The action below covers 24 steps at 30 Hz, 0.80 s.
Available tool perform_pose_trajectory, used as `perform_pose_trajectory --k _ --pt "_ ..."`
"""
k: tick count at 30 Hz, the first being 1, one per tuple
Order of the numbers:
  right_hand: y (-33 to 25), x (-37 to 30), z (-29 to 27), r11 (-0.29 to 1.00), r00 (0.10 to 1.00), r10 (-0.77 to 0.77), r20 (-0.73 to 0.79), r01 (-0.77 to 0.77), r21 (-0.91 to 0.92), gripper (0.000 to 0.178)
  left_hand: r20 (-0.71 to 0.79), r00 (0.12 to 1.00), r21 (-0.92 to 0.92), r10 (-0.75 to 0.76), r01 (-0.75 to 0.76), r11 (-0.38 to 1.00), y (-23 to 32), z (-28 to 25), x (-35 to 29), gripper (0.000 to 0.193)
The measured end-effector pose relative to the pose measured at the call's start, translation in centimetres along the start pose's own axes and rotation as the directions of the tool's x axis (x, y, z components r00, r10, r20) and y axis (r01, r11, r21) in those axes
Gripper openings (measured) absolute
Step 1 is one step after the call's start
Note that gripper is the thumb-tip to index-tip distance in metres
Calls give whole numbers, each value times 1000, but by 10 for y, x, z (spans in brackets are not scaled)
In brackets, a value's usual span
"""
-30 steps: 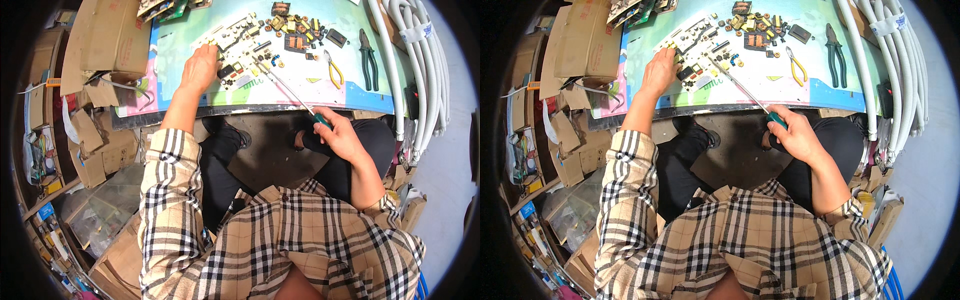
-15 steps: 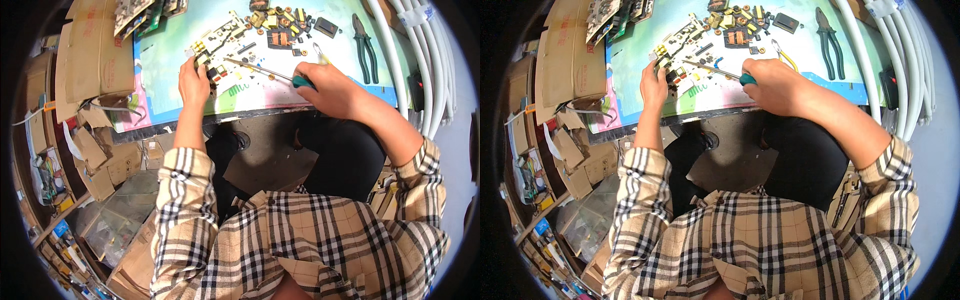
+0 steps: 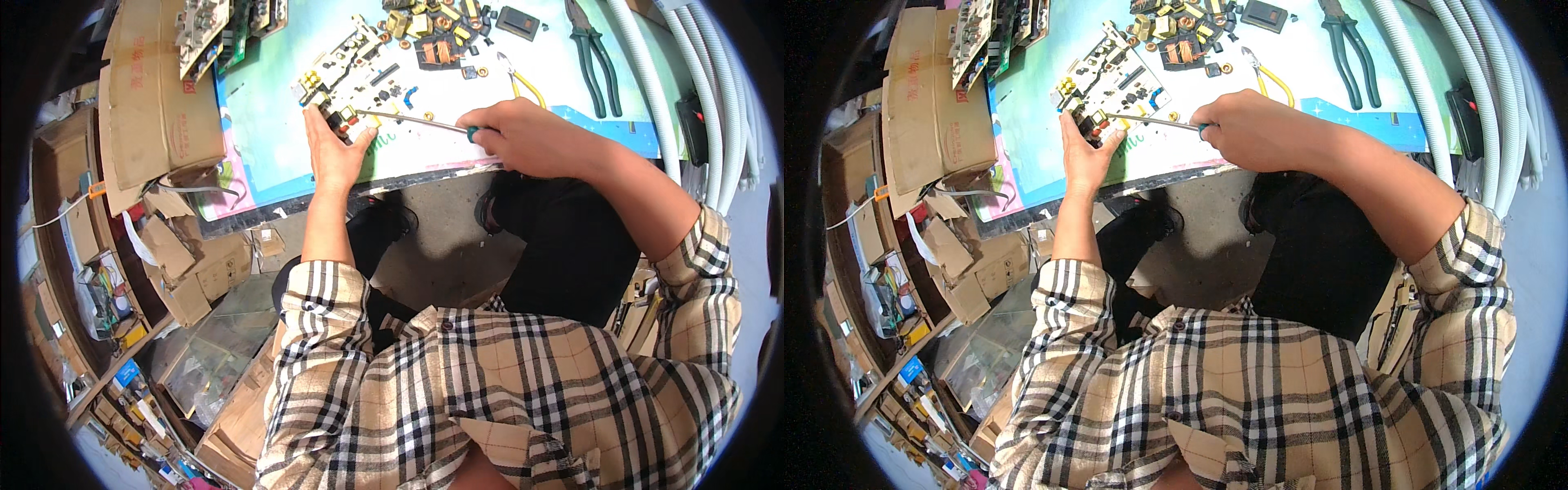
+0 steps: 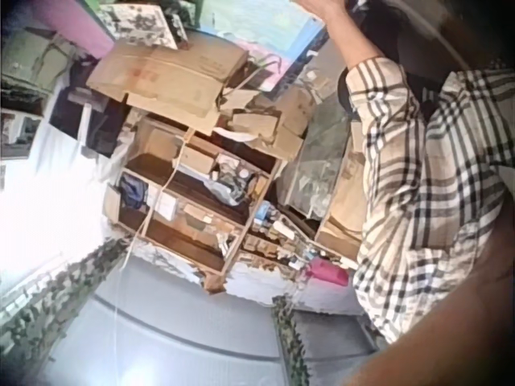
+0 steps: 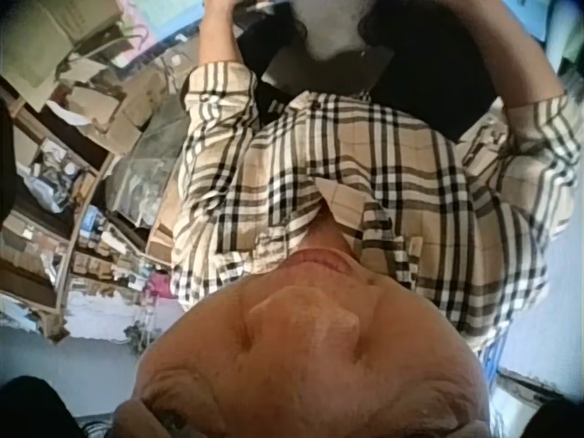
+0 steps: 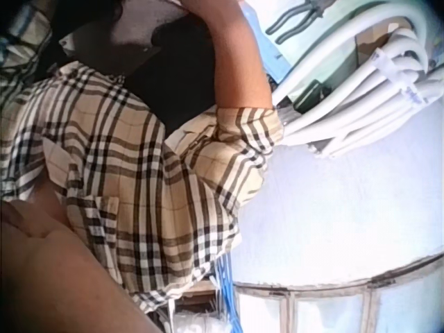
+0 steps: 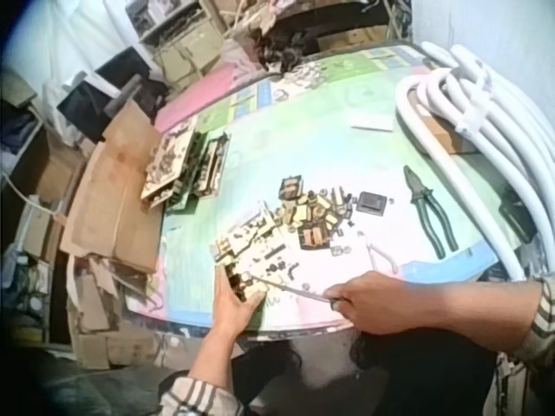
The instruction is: The person sits on the floor and uses a screwdriver and pliers to remove components from a circuit board. A cat is present on the table and the person briefly pets it. The person continues to remove components and place them on the table.
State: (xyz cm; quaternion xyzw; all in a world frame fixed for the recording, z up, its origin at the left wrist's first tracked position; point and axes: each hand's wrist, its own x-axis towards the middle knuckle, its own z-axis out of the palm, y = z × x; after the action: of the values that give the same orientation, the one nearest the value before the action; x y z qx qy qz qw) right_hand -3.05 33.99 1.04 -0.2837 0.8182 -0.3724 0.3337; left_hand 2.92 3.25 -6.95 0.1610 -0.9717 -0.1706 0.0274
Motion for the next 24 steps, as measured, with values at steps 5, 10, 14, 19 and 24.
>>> perform_pose_trajectory --k 5,10,14,19,24 --pt "11 22 -4 976 984 -174 29 176 -131 31 154 986 -80 -68 81 993 -10 -18 13 110" --pt "12 42 -19 998 983 43 180 -35 -47 32 128 991 -70 -34 43 997 3 -36 14 77" --pt "8 37 -25 987 943 146 298 -161 26 35 120 992 -33 -44 48 998 3 -31 13 85" --pt "2 32 -35 938 905 225 362 -302 172 36 98 994 8 -52 52 999 3 -22 9 100" --pt "-1 33 -43 884 875 286 391 -398 245 35 114 993 -6 -36 37 999 6 -18 9 103"
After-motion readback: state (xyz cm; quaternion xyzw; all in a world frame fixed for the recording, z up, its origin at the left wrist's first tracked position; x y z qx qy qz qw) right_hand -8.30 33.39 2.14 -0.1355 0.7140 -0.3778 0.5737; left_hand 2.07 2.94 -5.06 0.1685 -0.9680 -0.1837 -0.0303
